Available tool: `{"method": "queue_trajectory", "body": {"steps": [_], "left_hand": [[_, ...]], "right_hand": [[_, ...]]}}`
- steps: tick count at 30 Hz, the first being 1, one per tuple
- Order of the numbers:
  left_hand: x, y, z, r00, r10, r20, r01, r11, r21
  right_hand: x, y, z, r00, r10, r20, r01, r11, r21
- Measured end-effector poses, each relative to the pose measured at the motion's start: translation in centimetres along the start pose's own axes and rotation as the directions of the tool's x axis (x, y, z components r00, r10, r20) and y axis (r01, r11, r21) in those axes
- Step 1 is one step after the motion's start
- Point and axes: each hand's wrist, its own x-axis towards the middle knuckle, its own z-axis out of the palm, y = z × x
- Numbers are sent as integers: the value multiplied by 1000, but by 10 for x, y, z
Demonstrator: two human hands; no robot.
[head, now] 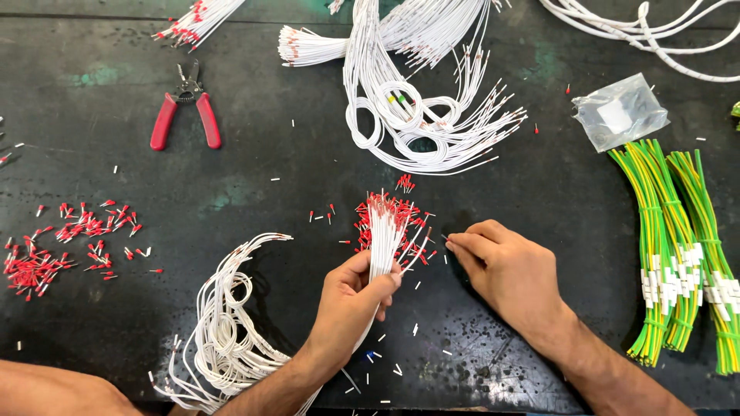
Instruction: The person holds a bundle of white wires in one hand and pushes small red connector terminals onto the stripped wire ends one at a time, adding each finished wire to the growing bundle. They occasionally straighten or separate individual wires from the pile on the workbench while continuing to attach terminals.
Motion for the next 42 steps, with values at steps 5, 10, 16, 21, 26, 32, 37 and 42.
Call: {"method": "queue_trajectory", "body": {"steps": [5,10,16,21,26,32,37,42], "left_hand": [[3,-1,5,999,-33,-35,33,999,-20],[2,-4,5,999,-14,-45,16,999,32],[2,-3,4,1000,-3,-23,4,998,65],[1,2,5,1000,-8,-5,8,991,131],[-1,5,8,999,-37,0,37,979,202],[-2,7,9,999,-35,0,35,976,216],[-2,8,10,999,-49,-5,49,974,222],[-3,9,11,999,-33,13,29,975,221]], "right_hand": [[0,5,2,1000,-17,-10,17,999,37],[-7,16,1,929,337,152,-369,841,395],[-10,23,0,887,380,263,-440,519,733],[-13,24,1,917,322,237,-361,412,837],[-13,31,7,891,365,270,-389,306,869],[-14,30,5,896,335,291,-397,312,863],[-15,27,3,909,306,283,-390,386,836],[-16,26,1,916,294,274,-379,412,828]]}}
